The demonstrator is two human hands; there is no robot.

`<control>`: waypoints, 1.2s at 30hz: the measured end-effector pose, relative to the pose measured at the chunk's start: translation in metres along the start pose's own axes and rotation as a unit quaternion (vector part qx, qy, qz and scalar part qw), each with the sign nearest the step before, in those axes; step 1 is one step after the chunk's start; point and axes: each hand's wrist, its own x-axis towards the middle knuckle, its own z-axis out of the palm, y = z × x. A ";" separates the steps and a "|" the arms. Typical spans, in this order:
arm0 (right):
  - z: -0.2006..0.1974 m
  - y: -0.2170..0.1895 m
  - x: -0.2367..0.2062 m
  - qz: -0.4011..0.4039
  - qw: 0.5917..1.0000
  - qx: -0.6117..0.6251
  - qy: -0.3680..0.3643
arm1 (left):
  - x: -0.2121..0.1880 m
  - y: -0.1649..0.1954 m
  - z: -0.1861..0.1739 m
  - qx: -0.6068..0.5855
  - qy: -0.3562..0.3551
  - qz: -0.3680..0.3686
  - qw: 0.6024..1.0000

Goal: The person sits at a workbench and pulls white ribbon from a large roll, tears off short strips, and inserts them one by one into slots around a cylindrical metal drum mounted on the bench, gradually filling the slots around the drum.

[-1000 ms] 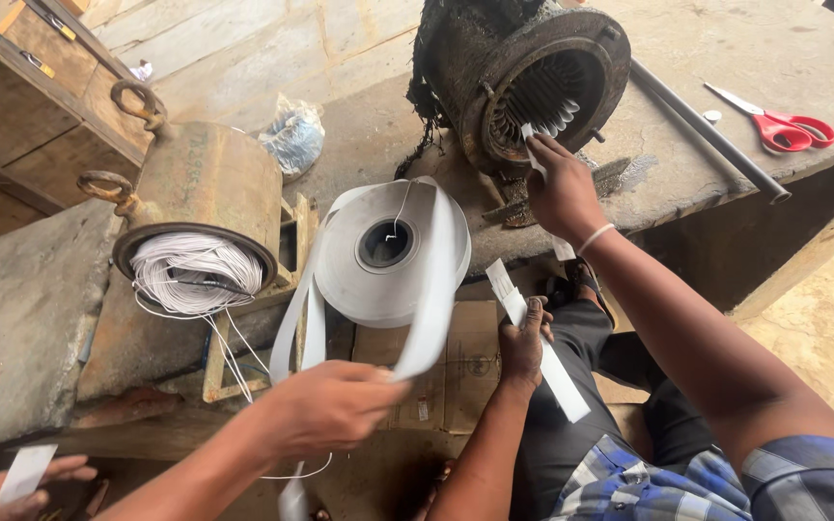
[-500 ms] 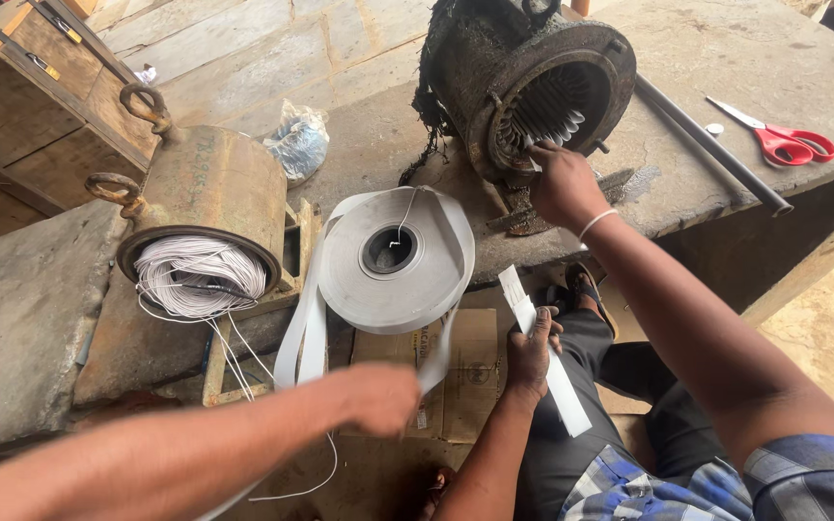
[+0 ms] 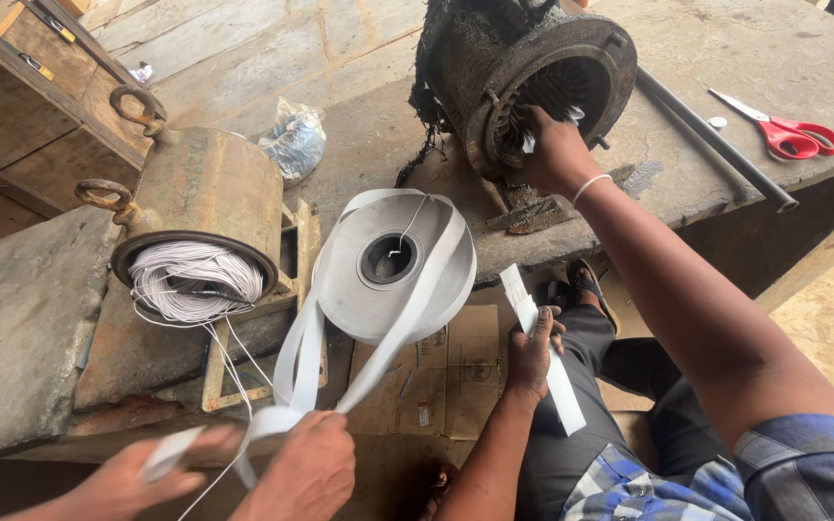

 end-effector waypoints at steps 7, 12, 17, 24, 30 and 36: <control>0.004 0.031 -0.027 -0.074 0.987 -0.075 0.121 | 0.005 0.000 0.006 -0.004 0.002 -0.017 1.000; -0.005 0.051 -0.027 0.050 0.998 -0.027 0.031 | 0.008 -0.004 0.014 0.002 -0.016 -0.018 1.000; -0.005 0.057 -0.011 0.047 0.996 -0.039 0.059 | 0.011 -0.003 0.022 0.005 -0.012 -0.024 1.000; -0.007 0.055 0.024 0.094 0.995 0.005 0.028 | 0.027 -0.005 0.027 0.000 -0.012 -0.030 0.999; -0.016 0.071 0.021 0.026 0.997 -0.045 0.053 | 0.036 -0.008 0.036 -0.003 -0.015 -0.038 0.999; -0.011 0.103 0.005 0.009 0.994 -0.015 0.111 | 0.046 -0.015 0.047 -0.043 -0.027 -0.047 0.998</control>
